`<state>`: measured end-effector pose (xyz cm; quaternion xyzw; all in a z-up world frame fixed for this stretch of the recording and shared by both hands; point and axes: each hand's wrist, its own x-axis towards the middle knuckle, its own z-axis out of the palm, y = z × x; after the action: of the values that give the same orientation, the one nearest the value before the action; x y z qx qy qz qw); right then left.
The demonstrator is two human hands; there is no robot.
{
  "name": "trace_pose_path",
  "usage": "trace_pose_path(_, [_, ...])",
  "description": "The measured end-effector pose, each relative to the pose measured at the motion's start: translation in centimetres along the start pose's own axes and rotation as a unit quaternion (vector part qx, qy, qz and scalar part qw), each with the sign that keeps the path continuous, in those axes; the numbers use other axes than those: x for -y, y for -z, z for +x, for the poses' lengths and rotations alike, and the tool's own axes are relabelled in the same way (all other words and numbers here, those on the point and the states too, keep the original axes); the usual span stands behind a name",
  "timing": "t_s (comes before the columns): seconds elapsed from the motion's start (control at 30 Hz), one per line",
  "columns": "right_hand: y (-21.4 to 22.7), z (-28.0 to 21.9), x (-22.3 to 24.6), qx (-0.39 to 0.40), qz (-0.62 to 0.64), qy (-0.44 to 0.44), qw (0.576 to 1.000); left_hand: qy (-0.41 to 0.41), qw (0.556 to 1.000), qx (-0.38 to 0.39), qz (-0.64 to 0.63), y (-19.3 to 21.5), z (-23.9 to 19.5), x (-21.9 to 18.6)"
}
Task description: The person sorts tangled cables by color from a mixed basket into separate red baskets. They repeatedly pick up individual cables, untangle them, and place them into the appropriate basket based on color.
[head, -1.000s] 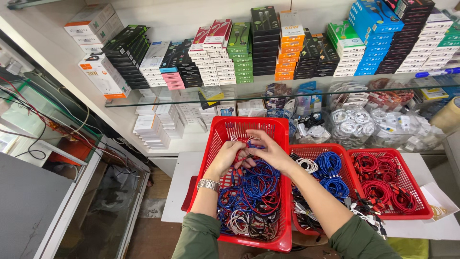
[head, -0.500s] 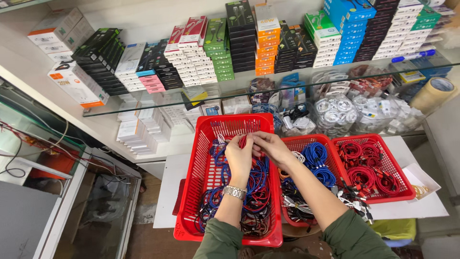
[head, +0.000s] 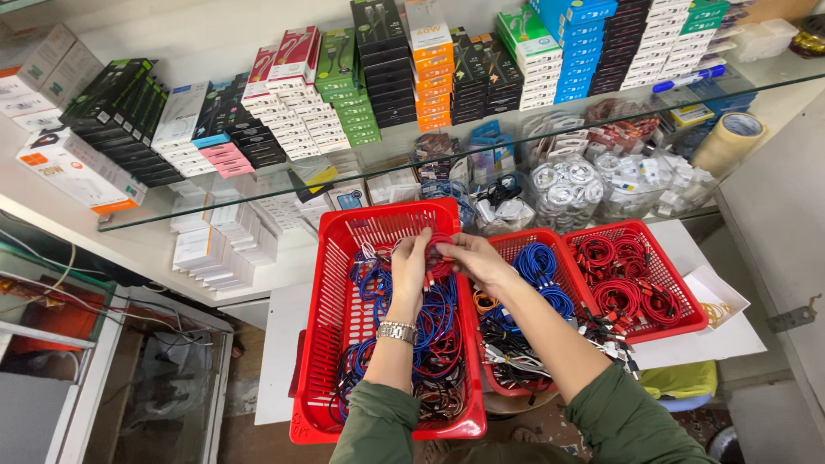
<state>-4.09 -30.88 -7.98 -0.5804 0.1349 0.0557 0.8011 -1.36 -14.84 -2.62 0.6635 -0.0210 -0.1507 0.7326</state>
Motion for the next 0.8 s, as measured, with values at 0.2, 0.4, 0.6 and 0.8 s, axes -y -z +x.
trace_pose_path(0.2, [0.1, -0.3, 0.5, 0.010, 0.035, -0.058, 0.998, -0.010, 0.986, 0.150, -0.077, 2.5, 0.0, 2.9])
trace_pose_path(0.4, [-1.7, -3.0, 1.7, 0.148, 0.030, -0.028, 0.988, -0.048, 0.981, 0.128, -0.138, 4.2, 0.3, 4.9])
trace_pose_path(0.6, [-1.6, -4.2, 3.1, 0.138, -0.144, 0.015, 0.980, 0.075, 0.956, 0.203, -0.201, 4.9, -0.9, 3.5])
trace_pose_path(0.8, [-0.8, -5.1, 2.9, 0.129, -0.242, 0.071, 0.959, 0.118, 0.952, 0.245, -0.143, 4.9, -1.1, 3.2])
